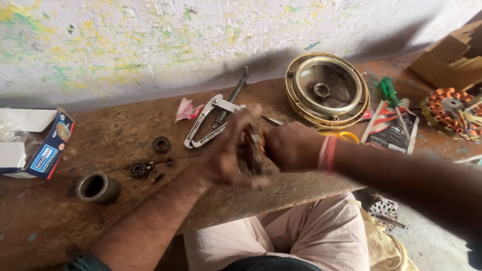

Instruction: The person sits at a low wooden table and works on a motor stator assembly. They use a green-handled screwdriver to tighten screws on the stator, then use a small metal file to smooth or adjust the copper windings and metal surfaces. The person repeatedly rotates the stator to access different areas.

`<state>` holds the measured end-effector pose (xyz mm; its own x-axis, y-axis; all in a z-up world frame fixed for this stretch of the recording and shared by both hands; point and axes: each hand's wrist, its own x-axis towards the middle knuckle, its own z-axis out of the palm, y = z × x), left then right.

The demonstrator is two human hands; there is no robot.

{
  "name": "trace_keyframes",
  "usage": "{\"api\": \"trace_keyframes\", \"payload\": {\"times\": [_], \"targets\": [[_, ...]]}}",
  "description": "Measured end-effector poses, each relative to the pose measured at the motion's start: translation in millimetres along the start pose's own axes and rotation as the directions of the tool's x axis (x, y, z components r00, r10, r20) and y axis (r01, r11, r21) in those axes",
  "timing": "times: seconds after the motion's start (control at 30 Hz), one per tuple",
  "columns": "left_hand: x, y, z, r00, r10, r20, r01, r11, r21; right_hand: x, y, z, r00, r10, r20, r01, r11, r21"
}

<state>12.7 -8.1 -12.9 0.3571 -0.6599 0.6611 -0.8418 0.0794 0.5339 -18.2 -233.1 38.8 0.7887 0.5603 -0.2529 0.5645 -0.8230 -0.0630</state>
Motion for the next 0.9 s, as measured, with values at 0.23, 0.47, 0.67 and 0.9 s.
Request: {"api": "trace_keyframes", "payload": {"times": [0.23, 0.47, 0.67, 0.9], "targets": [[-2.5, 4.7, -3.7, 0.994, 0.102, 0.023, -0.103, 0.994, 0.035, -14.2, -11.2, 15.9, 0.982, -0.157, -0.107, 0.146, 0.984, -0.102], [-10.3, 34.0, -5.3, 0.911, 0.373, 0.174, -0.412, 0.835, 0.365, -28.1, -7.1, 15.0, 0.740, -0.477, -0.475, 0.670, 0.581, 0.462], [14.2, 11.3, -13.8, 0.982, -0.185, 0.038, 0.187, 0.982, -0.032, -2.7, -13.3, 4.4, 0.974, -0.023, -0.226, -0.014, 0.987, -0.160], [12.1, 19.0, -16.3, 0.994, 0.092, 0.060, -0.101, 0.981, 0.165, -4.0, 3.9, 12.6, 0.811, -0.420, -0.408, 0.496, 0.862, 0.100]]}}
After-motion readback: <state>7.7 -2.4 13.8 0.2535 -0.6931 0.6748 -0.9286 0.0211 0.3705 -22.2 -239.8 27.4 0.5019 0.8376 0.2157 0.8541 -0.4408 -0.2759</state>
